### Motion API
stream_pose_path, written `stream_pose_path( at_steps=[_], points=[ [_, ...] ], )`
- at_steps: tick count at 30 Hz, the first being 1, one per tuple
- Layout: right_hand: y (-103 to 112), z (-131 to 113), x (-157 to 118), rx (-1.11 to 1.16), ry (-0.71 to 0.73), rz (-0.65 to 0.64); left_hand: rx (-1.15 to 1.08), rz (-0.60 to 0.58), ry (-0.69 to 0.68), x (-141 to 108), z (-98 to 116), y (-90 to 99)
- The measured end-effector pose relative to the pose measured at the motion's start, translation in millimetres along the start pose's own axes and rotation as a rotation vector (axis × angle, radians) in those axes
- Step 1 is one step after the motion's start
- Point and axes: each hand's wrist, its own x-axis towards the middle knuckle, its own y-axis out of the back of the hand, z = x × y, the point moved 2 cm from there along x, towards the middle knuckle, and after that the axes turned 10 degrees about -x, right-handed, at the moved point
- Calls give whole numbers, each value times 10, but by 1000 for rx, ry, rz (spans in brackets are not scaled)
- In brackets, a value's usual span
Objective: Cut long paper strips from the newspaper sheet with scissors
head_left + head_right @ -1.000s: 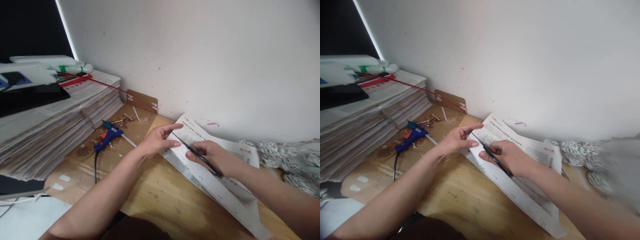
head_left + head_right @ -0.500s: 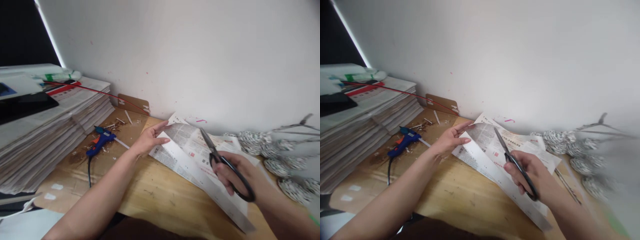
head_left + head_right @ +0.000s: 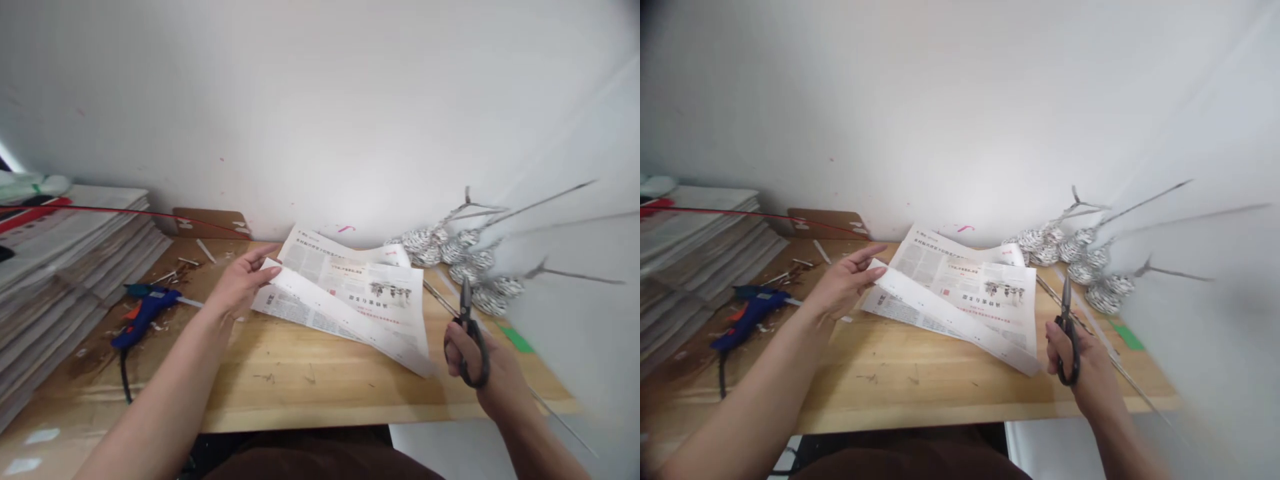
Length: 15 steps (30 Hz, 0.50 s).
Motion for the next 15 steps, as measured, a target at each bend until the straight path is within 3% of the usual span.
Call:
stream_pose_path(
  at_steps=[2,4,7,15],
  points=[
    [29,137,39,-96,-43,-16,14,-58,22,-70,13,-60],
    [68,256,93,-391,-30,-24,46,-79,21,-142,10,-79],
    [138,388,175,-743,-16,10,70,-29,10,-232,-24,-17],
    [91,445,350,-830,92,66,132,91,-27,-371,-203,223]
  ],
)
